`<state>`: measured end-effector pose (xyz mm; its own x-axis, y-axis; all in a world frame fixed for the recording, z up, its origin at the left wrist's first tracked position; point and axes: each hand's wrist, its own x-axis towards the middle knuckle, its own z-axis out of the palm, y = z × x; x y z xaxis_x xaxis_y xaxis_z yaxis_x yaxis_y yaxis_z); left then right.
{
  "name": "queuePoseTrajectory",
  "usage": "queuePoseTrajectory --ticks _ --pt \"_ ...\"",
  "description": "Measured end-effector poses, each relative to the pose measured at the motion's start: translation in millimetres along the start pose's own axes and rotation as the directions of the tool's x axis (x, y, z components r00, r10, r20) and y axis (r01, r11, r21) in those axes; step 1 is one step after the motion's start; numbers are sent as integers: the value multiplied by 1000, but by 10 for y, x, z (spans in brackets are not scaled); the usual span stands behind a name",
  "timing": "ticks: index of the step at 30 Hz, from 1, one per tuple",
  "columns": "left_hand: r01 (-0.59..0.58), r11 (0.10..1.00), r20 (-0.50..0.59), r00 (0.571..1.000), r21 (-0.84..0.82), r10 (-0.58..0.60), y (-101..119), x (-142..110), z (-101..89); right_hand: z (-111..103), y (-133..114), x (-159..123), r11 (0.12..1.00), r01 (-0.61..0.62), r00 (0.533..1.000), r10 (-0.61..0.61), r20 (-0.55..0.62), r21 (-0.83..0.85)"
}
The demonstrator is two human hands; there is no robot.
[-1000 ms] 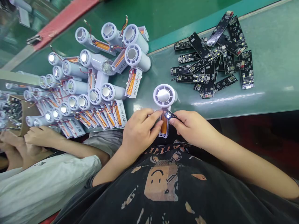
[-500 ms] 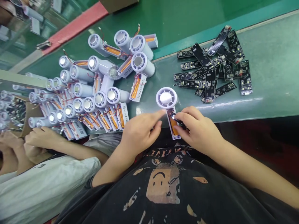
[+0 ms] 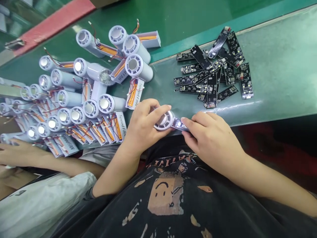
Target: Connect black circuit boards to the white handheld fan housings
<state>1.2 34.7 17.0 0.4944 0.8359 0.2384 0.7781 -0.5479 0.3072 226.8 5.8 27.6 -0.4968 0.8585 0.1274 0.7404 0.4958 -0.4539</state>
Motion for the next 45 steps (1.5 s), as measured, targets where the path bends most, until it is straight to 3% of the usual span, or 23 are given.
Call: queuePoseTrajectory --ticks 8,16,22,24,29,33,38,42,45 --pt "31 999 -57 998 -29 -33 31 -30 60 48 6 48 999 33 999 -33 0 -23" --pt "86 993 -59 994 -75 -90 53 -26 91 108 -55 50 996 -7 997 0 -78 -92" --pt "72 996 -46 996 -54 -75 39 -24 93 94 3 82 999 -30 999 29 -27 -34" --pt "58 998 -25 998 -24 -58 76 -7 49 107 26 80 998 -58 998 57 -24 -31" --pt "-39 996 159 986 -79 51 184 89 -67 138 98 38 993 -112 993 110 -43 -46" --pt "-25 991 210 976 -128 51 201 156 -83 48 221 -115 989 -148 987 148 -67 6" --pt "13 990 224 974 -143 19 206 184 -87 -35 308 -299 984 -165 984 160 -73 -64" --pt "21 990 200 980 -136 7 236 186 -74 -20 284 -243 979 -199 978 195 -72 -54" --pt "20 989 158 987 -148 4 292 148 -71 18 257 -157 981 -141 990 139 -21 -131"
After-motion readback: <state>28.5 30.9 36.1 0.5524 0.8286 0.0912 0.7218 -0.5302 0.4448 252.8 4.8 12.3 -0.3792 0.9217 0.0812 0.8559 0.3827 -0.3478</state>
